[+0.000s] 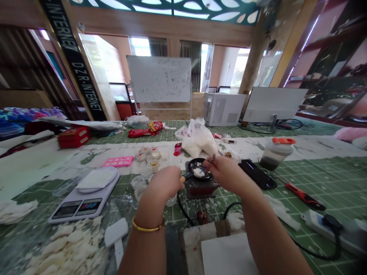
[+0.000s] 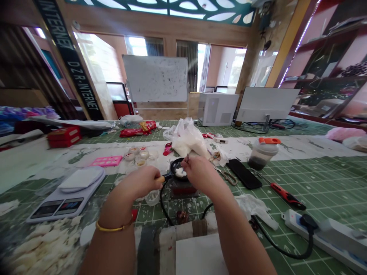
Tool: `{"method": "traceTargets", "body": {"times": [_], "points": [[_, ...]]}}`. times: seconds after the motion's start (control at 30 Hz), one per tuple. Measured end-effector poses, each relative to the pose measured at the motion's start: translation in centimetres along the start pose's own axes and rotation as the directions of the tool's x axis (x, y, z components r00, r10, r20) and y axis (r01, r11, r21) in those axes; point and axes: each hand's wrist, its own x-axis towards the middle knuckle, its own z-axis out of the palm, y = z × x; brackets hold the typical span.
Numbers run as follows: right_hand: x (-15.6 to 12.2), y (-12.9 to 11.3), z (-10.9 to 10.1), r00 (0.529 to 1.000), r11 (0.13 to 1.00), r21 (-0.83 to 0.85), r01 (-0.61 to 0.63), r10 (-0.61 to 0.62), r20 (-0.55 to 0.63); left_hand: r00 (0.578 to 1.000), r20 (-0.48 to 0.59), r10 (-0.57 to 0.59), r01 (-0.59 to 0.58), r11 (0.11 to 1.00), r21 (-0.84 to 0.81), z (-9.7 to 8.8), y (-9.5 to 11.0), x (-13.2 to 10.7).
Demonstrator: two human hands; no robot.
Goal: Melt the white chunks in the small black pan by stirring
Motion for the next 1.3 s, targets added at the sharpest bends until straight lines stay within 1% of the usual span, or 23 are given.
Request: {"method": "traceTargets", "body": {"times": [0.07, 0.17, 0.23, 0.33, 0.4, 0.57, 0.6, 0.73, 0.77, 0.9, 0.93, 1.0, 1.07, 1.1, 1.23, 1.3], "points": [[0.1, -0.2, 0.1, 1.0, 1.0, -0.006, 0.004, -0.004, -0.005, 1.0, 0.0, -0.006, 0.006, 1.0, -0.009, 0.0, 0.1, 0.0], [0.3, 0.1, 0.1, 0.997, 0.994, -0.093, -0.066, 0.063, -0.032, 1.0, 0.006, -0.014, 0.014, 1.0, -0.017, 0.0, 0.1, 0.0], [0.1, 0.3, -0.1, 0.997, 0.992, -0.098, -0.079, 0.077, -0.025, 1.0, 0.008, -0.01, 0.01, 1.0, -0.01, 0.1, 0.0, 0.1], [-0.1, 0.1, 0.0, 1.0, 1.0, -0.015, -0.013, 0.013, 0.0, 1.0, -0.002, 0.008, -0.008, 1.0, 0.007, 0.1, 0.0, 0.2], [0.1, -0.1, 0.2, 1.0, 1.0, 0.009, 0.013, -0.013, -0.006, 1.0, -0.006, 0.012, -0.012, 1.0, 0.003, 0.1, 0.0, 0.2], [0.6, 0.2, 0.1, 0.994, 0.99, -0.101, -0.103, 0.1, -0.034, 1.0, 0.015, -0.008, 0.009, 1.0, -0.006, 0.1, 0.0, 0.0], [0.5, 0.3, 0.0, 0.995, 0.99, -0.099, -0.1, 0.097, -0.031, 1.0, 0.011, -0.007, 0.007, 1.0, -0.003, 0.0, 0.1, 0.0], [0.2, 0.0, 0.1, 1.0, 0.999, -0.037, 0.006, -0.007, -0.023, 1.0, 0.005, -0.001, 0.001, 1.0, -0.001, 0.0, 0.2, 0.0], [0.3, 0.0, 0.2, 1.0, 0.999, -0.042, 0.008, -0.009, -0.027, 1.0, 0.008, -0.002, 0.002, 1.0, -0.002, 0.0, 0.2, 0.0], [0.4, 0.4, 0.2, 0.996, 0.993, -0.081, -0.086, 0.083, -0.033, 1.0, 0.012, 0.001, -0.002, 1.0, 0.002, 0.0, 0.2, 0.1], [0.4, 0.5, 0.1, 0.996, 0.994, -0.068, -0.091, 0.089, -0.022, 1.0, 0.011, 0.003, -0.003, 1.0, 0.005, 0.1, 0.1, 0.1], [0.3, 0.5, 0.1, 0.998, 0.998, -0.017, -0.061, 0.061, 0.0, 1.0, 0.009, 0.005, -0.005, 1.0, 0.009, 0.1, 0.1, 0.1], [0.4, 0.3, 0.1, 1.0, 0.999, 0.02, -0.027, 0.027, -0.002, 1.0, 0.007, 0.003, -0.003, 1.0, 0.008, 0.1, 0.1, 0.0], [0.5, 0.3, 0.2, 1.0, 0.999, 0.02, -0.029, 0.029, -0.009, 1.0, 0.009, 0.001, -0.001, 1.0, 0.006, 0.1, 0.1, 0.0], [0.7, 0.7, 0.1, 0.991, 0.99, -0.055, -0.129, 0.128, -0.025, 1.0, 0.025, -0.006, 0.006, 1.0, -0.002, 0.1, 0.0, 0.0], [0.5, 0.8, 0.0, 0.992, 0.991, -0.042, -0.125, 0.125, -0.011, 1.0, 0.017, -0.003, 0.003, 1.0, 0.0, 0.1, -0.1, 0.0]]}}
